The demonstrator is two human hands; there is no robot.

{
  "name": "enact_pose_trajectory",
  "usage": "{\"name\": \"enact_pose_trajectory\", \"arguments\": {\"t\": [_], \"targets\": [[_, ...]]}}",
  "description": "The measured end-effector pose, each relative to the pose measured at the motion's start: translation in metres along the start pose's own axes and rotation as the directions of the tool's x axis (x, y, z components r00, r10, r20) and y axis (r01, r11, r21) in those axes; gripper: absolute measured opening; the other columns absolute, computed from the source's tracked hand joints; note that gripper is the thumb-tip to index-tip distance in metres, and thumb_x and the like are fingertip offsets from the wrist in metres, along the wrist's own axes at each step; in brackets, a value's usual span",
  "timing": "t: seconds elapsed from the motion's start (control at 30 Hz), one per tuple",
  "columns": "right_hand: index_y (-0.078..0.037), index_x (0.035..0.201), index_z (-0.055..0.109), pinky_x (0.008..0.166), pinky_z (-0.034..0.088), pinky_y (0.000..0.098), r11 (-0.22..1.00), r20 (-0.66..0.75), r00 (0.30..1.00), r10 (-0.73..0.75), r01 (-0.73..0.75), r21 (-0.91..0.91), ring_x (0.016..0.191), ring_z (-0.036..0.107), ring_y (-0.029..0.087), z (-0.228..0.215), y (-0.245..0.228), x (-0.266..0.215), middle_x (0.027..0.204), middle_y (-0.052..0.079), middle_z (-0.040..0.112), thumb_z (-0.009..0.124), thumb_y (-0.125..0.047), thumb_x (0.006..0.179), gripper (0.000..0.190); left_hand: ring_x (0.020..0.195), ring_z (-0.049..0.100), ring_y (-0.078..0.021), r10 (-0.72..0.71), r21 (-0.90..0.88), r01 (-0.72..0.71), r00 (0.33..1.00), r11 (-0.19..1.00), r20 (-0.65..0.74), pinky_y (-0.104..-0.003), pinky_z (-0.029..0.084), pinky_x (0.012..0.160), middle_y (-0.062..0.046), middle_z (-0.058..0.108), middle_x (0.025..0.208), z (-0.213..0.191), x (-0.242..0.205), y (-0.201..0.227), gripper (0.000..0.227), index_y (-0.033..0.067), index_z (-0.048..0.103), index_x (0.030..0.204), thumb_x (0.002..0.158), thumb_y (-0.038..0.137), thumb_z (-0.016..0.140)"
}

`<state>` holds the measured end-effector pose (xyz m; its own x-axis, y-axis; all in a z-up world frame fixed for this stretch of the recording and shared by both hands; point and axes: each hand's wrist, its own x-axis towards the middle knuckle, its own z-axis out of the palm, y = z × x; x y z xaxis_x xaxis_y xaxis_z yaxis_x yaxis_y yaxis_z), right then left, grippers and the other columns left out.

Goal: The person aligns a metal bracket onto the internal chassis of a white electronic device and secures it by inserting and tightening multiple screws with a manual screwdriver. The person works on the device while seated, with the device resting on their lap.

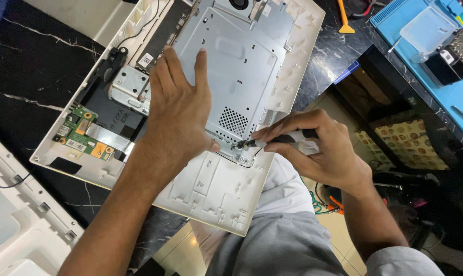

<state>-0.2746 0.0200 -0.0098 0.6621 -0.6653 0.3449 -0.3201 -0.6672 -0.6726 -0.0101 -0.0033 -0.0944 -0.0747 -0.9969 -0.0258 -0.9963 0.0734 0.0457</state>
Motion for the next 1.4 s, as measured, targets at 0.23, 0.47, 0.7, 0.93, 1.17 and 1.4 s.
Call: {"name": "enact_pose_trajectory", "arguments": {"t": [0.23,0.47,0.7,0.93,1.17,1.4], "targets": [[0.004,0.121,0.063,0.102,0.075,0.0339,0.987,0.038,0.986,-0.163,0.163,0.016,0.112,0.090,0.023,-0.004,0.003,0.003,0.114,0.014,0.088,0.083,-0.006,0.104,0.028,0.162,0.020,-0.0654,-0.008,0.031,0.009,1.000,0.999,-0.026,-0.071,0.018,0.132,-0.059,0.011,0.171,0.007,0.003,0.003,0.213,0.0044,0.012,0.183,0.015,0.080,0.120],[0.003,0.122,0.057,0.098,0.078,0.0357,0.976,0.081,0.978,-0.193,0.183,0.115,0.112,0.091,0.027,-0.005,0.004,0.009,0.113,0.017,0.087,0.079,-0.004,0.106,0.029,0.161,0.026,-0.0594,-0.033,-0.053,0.029,0.997,0.998,-0.070,-0.063,0.023,0.133,-0.052,0.019,0.174,-0.002,-0.011,-0.006,0.206,0.0055,0.013,0.184,0.023,0.078,0.120],[0.005,0.116,0.078,0.101,0.076,0.0350,0.988,0.192,0.978,-0.085,0.058,0.142,0.109,0.091,0.026,-0.010,-0.001,0.017,0.118,0.017,0.088,0.079,-0.007,0.104,0.018,0.168,0.023,-0.0577,0.006,-0.283,-0.060,0.982,0.957,-0.188,-0.064,0.025,0.136,-0.044,0.010,0.182,-0.006,-0.027,-0.008,0.212,-0.0003,0.008,0.183,0.028,0.088,0.122],[0.007,0.117,0.060,0.097,0.079,0.0389,0.977,0.080,0.976,-0.203,0.195,0.090,0.109,0.091,0.031,-0.011,0.003,0.012,0.111,0.023,0.086,0.080,0.001,0.104,0.025,0.159,0.036,-0.0547,-0.007,-0.148,-0.030,0.970,0.989,-0.241,-0.060,0.033,0.131,-0.045,0.025,0.176,0.000,-0.021,-0.004,0.214,-0.0009,0.021,0.181,0.016,0.097,0.114],[0.007,0.118,0.065,0.100,0.077,0.0362,0.988,0.114,0.982,-0.148,0.143,0.058,0.112,0.090,0.029,-0.010,0.001,0.015,0.114,0.020,0.087,0.079,-0.003,0.105,0.022,0.153,0.041,-0.0516,-0.043,-0.136,0.012,0.974,0.991,-0.225,-0.059,0.033,0.128,-0.044,0.027,0.176,0.002,-0.017,-0.002,0.212,-0.0005,0.028,0.178,0.011,0.095,0.114],[0.000,0.121,0.044,0.096,0.081,0.0422,0.970,0.094,0.974,-0.207,0.191,0.152,0.116,0.089,0.036,-0.007,0.009,0.010,0.112,0.024,0.082,0.074,0.006,0.108,0.033,0.147,0.046,-0.0471,-0.057,-0.064,0.042,0.964,0.997,-0.260,-0.056,0.038,0.125,-0.042,0.032,0.174,0.005,-0.018,0.003,0.204,0.0007,0.038,0.173,0.010,0.101,0.108]]}}
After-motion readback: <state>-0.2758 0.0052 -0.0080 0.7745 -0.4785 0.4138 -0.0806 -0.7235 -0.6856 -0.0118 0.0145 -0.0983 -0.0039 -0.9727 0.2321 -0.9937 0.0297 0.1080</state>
